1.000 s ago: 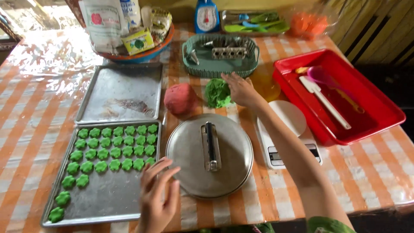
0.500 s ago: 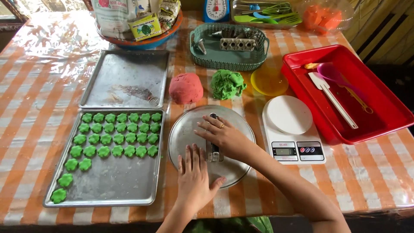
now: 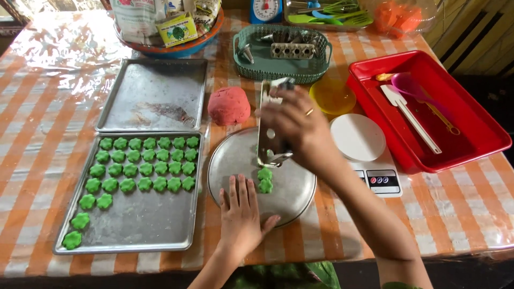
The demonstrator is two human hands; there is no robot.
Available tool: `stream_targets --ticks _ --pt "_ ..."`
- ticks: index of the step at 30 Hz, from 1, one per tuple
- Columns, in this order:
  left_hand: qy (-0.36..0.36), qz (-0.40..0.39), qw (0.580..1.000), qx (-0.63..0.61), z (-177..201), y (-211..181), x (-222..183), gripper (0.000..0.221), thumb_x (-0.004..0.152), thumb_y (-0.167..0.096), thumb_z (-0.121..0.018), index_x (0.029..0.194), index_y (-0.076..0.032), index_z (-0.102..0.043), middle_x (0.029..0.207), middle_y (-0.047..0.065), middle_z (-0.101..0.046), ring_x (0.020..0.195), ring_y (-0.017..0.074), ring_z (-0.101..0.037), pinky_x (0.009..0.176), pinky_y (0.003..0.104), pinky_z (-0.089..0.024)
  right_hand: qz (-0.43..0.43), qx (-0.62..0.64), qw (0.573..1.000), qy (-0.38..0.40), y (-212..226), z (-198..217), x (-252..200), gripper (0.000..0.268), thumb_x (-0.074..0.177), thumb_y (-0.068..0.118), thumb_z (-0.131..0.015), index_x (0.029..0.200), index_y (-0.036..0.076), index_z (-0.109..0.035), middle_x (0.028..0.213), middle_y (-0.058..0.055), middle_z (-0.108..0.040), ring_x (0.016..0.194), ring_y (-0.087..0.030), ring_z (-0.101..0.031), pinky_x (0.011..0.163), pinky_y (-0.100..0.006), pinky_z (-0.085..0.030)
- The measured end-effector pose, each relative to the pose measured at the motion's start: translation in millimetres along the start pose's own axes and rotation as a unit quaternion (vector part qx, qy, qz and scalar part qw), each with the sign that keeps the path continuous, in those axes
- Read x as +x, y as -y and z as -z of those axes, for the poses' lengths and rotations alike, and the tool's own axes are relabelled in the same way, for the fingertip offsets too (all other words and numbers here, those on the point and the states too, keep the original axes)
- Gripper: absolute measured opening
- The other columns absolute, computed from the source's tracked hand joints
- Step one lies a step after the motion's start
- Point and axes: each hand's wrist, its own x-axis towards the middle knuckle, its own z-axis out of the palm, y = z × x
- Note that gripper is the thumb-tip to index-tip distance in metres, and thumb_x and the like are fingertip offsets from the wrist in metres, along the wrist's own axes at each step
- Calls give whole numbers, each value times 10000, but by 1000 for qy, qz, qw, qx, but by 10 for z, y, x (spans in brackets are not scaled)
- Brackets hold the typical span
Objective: The person is manually shaping green dough into small flower-like pieces using a metal mold and placing them onto a baking tray.
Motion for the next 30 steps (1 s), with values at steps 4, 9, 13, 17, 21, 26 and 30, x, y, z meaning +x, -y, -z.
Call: stream_targets --ticks 4,9,13,17,21,26,30 --pt "8 3 1000 2 -123 38 -28 1163 853 -895 -454 1519 57 -384 1592 285 -373 1506 457 -317 1153 613 -342 -13 62 998 -27 76 272 34 229 1046 158 -611 1225 22 -654 1252 -130 -680 1277 -384 -603 1091 -549 -439" --pt "91 -14 980 -178 -60 218 51 952 988 -664 -526 1597 10 -239 1641 210 -310 1505 383 -289 1189 586 -240 -203 180 962 32 -77 -60 -622 225 990 39 -587 1182 93 -689 1177 -136 -733 1087 -296 -699 901 -386 -557" --pt "27 -23 965 -259 102 218 268 606 1003 -414 -606 1459 -32 -491 1298 112 -668 1200 280 -628 981 443 -512 -382 303 872 45 -380 -445 -1034 464 761 56 -806 1199 164 -699 1031 -31 -731 823 -146 -671 732 -265 -501" --pt "46 -10 972 -229 114 177 410 603 974 -373 -666 1468 -74 -493 1073 51 -727 976 226 -688 856 398 -552 -602 486 629 -71 -460 -612 -1030 152 990 90 -511 1110 -3 -527 1066 -203 -666 953 -314 -663 882 -460 -607" --pt "133 63 961 -235 135 124 499 600 952 -361 -671 1484 -147 -495 1058 49 -725 1091 256 -685 935 439 -538 -609 384 685 -110 -659 -949 -1328 196 957 126 -562 867 -18 -659 674 -114 -522 614 -219 -506 557 -449 -464" --pt "152 109 929 -318 148 38 537 658 876 -245 -757 1470 -179 -484 1054 17 -681 1067 247 -671 920 449 -548 -607 385 680 -148 -462 -811 -1129 174 930 83 -548 866 -39 -655 720 -100 -516 700 -222 -493 636 -422 -485" --pt "121 110 881 -444 151 60 494 555 881 -96 -727 1389 -203 -530 987 -3 -667 940 226 -739 814 424 -603 -625 395 655 -157 -561 -953 -1235 168 938 139 -651 894 -15 -703 698 -124 -598 643 -224 -548 631 -425 -521"
